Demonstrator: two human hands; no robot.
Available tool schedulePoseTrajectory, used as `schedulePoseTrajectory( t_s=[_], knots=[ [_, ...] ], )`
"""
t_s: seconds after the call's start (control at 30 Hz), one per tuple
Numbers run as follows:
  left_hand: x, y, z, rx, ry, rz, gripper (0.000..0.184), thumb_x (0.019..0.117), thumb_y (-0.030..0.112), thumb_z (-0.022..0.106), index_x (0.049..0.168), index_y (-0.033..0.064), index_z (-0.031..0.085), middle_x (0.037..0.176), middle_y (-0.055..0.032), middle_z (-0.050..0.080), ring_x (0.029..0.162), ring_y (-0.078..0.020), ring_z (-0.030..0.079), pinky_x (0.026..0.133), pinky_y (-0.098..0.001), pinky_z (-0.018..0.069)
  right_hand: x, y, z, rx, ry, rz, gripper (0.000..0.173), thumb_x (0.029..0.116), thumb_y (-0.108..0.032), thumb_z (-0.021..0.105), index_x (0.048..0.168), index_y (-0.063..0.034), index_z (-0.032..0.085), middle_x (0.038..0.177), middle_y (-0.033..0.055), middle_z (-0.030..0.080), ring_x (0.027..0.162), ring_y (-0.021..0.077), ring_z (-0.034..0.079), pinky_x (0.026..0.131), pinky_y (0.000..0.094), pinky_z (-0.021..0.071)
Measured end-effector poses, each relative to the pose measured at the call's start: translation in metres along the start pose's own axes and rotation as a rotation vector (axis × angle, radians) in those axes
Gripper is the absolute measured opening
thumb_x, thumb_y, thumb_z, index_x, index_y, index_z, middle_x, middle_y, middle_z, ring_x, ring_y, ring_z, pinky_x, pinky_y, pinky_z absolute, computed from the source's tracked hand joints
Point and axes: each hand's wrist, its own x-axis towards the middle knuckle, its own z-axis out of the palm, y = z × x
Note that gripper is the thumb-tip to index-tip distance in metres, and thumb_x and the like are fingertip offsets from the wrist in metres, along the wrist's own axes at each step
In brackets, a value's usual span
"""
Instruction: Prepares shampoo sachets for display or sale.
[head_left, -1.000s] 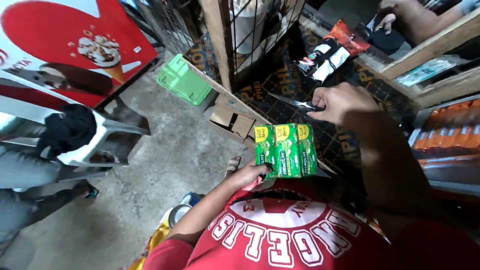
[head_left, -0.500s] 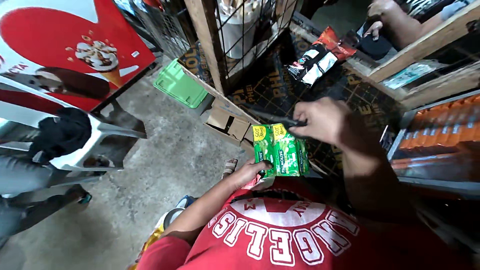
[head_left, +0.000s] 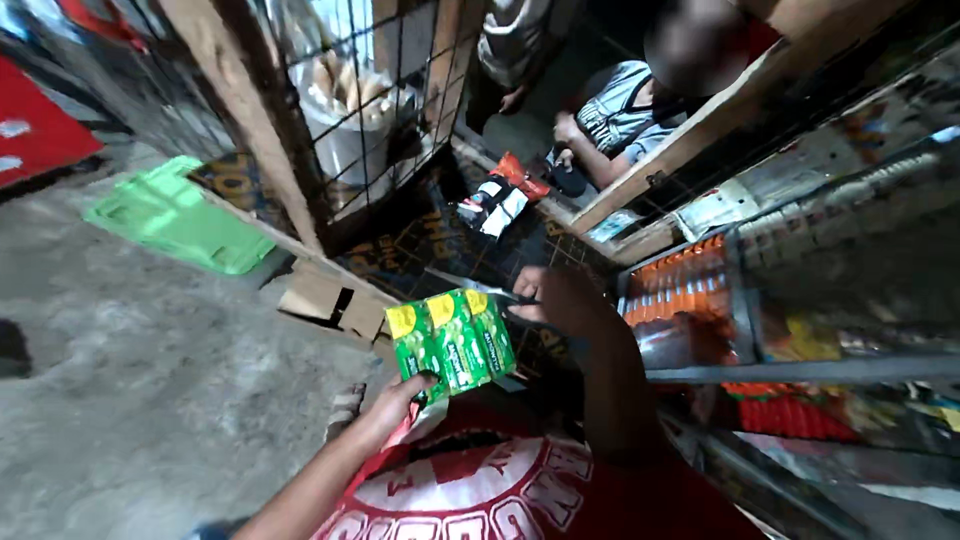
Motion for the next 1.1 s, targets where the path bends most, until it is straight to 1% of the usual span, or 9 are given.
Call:
schedulePoseTrajectory(
  t_s=[0.13, 0.23, 0.5, 0.77, 0.83, 0.9, 0.97, 1.03, 1.1],
  knots=[
    [-0.002, 0.004, -0.003, 0.082, -0.094, -0.040, 0.016, 0.1027, 0.006, 0.049, 0.113, 0.0034, 0.061, 0.092, 0.0038, 0.066, 0.084, 0.0003, 0.063, 0.079, -0.0208, 0.0541, 0.046, -0.016, 0.016, 0.052, 0.119, -0.044, 0.039, 0.0927, -0.033, 0.074, 0.118, -0.0032, 0.069, 0.103, 0.0191, 0.072, 0.095, 0.0384, 0.070, 0.083, 0.0641, 0.0534],
    [0.002, 0.000, -0.007, 0.106, -0.142, -0.005, 0.019, 0.1005, 0.005, 0.050, 0.115, 0.0041, 0.062, 0.094, 0.0040, 0.068, 0.087, 0.0011, 0.065, 0.082, -0.0202, 0.0548, 0.060, -0.026, 0.019, 0.006, 0.037, -0.047, 0.037, 0.0915, -0.035, 0.076, 0.115, -0.0075, 0.070, 0.102, 0.0142, 0.073, 0.094, 0.0344, 0.070, 0.081, 0.0625, 0.0533],
    [-0.001, -0.007, -0.020, 0.063, -0.113, 0.010, 0.021, 0.0997, 0.005, 0.049, 0.117, 0.0070, 0.061, 0.094, 0.0062, 0.070, 0.088, 0.0009, 0.066, 0.083, -0.0203, 0.0560, -0.012, 0.021, 0.019, 0.015, -0.026, 0.078, 0.036, 0.0913, -0.027, 0.078, 0.114, -0.0006, 0.069, 0.103, 0.0194, 0.071, 0.092, 0.0372, 0.070, 0.082, 0.0626, 0.0543],
    [-0.004, -0.002, -0.008, 0.088, -0.020, -0.040, 0.021, 0.0986, 0.004, 0.050, 0.118, 0.0000, 0.059, 0.096, 0.0024, 0.068, 0.087, -0.0005, 0.065, 0.082, -0.0217, 0.0550, -0.007, -0.023, 0.019, 0.143, -0.053, -0.010, 0.038, 0.0914, -0.035, 0.076, 0.115, -0.0059, 0.069, 0.102, 0.0145, 0.072, 0.091, 0.0306, 0.070, 0.083, 0.0557, 0.0564],
    [-0.003, 0.000, -0.009, 0.061, 0.033, 0.001, 0.022, 0.0974, 0.003, 0.050, 0.117, -0.0017, 0.059, 0.095, 0.0010, 0.068, 0.087, -0.0021, 0.066, 0.083, -0.0233, 0.0554, -0.034, -0.018, 0.005, 0.260, 0.247, -0.147, 0.036, 0.0891, -0.032, 0.077, 0.110, -0.0037, 0.073, 0.095, 0.0118, 0.073, 0.083, 0.0223, 0.070, 0.078, 0.0446, 0.0570],
    [-0.002, -0.001, -0.012, 0.031, 0.058, 0.048, 0.022, 0.0940, 0.004, 0.051, 0.114, 0.0017, 0.060, 0.091, 0.0042, 0.071, 0.085, -0.0010, 0.068, 0.081, -0.0225, 0.0574, -0.061, -0.004, 0.003, 0.445, 0.766, -0.356, 0.026, 0.0847, -0.026, 0.079, 0.101, -0.0065, 0.075, 0.089, 0.0023, 0.074, 0.075, 0.0059, 0.069, 0.068, 0.0259, 0.0594],
    [-0.005, -0.001, -0.015, 0.012, 0.063, 0.065, 0.022, 0.0930, 0.005, 0.051, 0.114, 0.0039, 0.060, 0.090, 0.0063, 0.071, 0.083, 0.0001, 0.068, 0.080, -0.0213, 0.0579, -0.075, 0.002, -0.009, 0.696, 1.114, -0.564, 0.018, 0.0915, -0.026, 0.076, 0.106, -0.0173, 0.071, 0.090, -0.0062, 0.074, 0.072, -0.0001, 0.068, 0.062, 0.0183, 0.0588],
    [-0.005, -0.003, -0.015, 0.001, 0.058, 0.068, 0.023, 0.0928, 0.004, 0.051, 0.114, 0.0045, 0.059, 0.089, 0.0067, 0.071, 0.082, 0.0004, 0.068, 0.078, -0.0205, 0.0581, -0.077, -0.002, -0.019, 1.010, 1.239, -0.751, 0.017, 0.0954, -0.029, 0.071, 0.111, -0.0242, 0.070, 0.090, -0.0079, 0.076, 0.070, 0.0027, 0.072, 0.059, 0.0203, 0.0616],
    [-0.005, -0.006, -0.016, 0.001, 0.047, 0.067, 0.022, 0.0929, 0.003, 0.051, 0.114, 0.0036, 0.059, 0.090, 0.0054, 0.071, 0.083, -0.0004, 0.069, 0.079, -0.0210, 0.0580, -0.068, -0.004, -0.008, 1.265, 1.072, -0.740, 0.020, 0.0945, -0.038, 0.070, 0.110, -0.0261, 0.072, 0.090, -0.0077, 0.077, 0.070, 0.0042, 0.072, 0.061, 0.0219, 0.0623]
  ],
)
